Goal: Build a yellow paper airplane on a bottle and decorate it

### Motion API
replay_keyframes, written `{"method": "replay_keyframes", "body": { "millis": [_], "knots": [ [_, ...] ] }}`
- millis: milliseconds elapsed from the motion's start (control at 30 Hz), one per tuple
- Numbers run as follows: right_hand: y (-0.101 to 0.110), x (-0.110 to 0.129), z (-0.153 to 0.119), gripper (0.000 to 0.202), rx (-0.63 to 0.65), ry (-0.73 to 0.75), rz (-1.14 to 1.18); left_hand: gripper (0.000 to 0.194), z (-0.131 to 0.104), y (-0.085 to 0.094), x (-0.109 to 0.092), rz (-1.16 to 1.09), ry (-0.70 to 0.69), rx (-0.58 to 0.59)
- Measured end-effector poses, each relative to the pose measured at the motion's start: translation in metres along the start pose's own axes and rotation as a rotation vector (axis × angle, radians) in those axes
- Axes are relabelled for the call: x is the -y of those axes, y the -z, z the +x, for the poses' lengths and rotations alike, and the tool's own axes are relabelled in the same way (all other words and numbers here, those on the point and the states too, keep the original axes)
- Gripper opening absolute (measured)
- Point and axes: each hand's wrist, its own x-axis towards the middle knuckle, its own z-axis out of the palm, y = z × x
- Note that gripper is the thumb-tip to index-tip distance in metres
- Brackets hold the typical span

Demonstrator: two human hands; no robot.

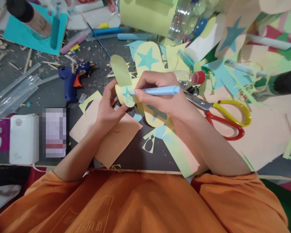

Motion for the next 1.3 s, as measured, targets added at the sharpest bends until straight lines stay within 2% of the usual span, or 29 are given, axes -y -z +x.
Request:
{"method": "replay_keyframes", "body": {
  "millis": [600, 1033, 1300],
  "knots": [
    [0.0021, -0.0005, -0.0008, 0.021, 0.025, -0.046, -0.022, 0.069, 0.0013, 0.0003, -0.0049, -0.003, 0.006, -0.018],
    [0.0010, -0.0008, -0.0001, 0.029, -0.043, -0.055, -0.063, 0.068, 0.0017, 0.0006, -0.0084, -0.007, 0.018, -0.021],
    [-0.0017, 0.0000, -0.0017, 0.021, -0.060, -0.042, -0.065, 0.069, 0.0014, 0.0003, -0.0066, 0.013, 0.018, -0.017]
  ]
}}
